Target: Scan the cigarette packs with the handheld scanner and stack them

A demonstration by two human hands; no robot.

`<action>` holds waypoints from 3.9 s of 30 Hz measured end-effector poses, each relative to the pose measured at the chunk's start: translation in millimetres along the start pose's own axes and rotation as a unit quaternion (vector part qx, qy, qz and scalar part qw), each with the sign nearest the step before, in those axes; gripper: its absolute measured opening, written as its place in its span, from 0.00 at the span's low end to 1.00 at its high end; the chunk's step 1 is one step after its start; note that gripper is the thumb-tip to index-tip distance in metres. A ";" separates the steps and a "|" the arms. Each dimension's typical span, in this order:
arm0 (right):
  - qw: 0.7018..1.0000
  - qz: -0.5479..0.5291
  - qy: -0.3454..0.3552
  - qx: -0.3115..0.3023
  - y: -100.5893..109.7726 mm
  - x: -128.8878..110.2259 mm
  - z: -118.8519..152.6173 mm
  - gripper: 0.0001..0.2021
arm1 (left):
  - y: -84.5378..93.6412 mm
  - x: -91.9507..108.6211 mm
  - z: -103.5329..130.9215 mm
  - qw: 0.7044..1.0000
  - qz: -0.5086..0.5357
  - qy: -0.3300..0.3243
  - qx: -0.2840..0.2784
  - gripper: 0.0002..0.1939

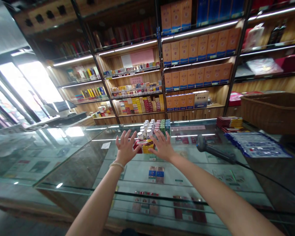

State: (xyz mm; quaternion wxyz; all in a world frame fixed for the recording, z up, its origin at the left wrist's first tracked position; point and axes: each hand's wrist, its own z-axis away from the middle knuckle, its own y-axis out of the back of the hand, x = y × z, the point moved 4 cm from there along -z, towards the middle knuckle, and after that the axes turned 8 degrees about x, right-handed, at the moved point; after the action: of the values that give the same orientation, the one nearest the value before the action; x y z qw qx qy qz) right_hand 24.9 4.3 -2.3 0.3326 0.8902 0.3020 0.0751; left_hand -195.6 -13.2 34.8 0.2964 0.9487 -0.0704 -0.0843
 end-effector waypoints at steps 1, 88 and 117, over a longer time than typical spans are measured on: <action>1.000 0.001 0.008 0.001 3.2 1.5 -1.7 0.34 | 1.6 1.1 -6.1 1.000 0.001 -0.001 0.008 0.37; 0.907 0.288 -0.293 -0.094 210.4 419.4 138.6 0.34 | -138.4 483.5 -151.8 0.939 0.195 -0.031 -0.283 0.32; 0.902 0.232 -0.338 -0.136 197.4 425.9 146.0 0.35 | -151.2 497.5 -141.8 0.907 0.197 -0.046 -0.368 0.38</action>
State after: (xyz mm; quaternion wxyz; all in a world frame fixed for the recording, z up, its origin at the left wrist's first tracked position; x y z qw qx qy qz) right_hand 513.4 57.0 -17.1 0.5058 0.8530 -0.0574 -0.1151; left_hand 331.1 96.7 4.0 0.6316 0.7341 -0.2337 -0.0876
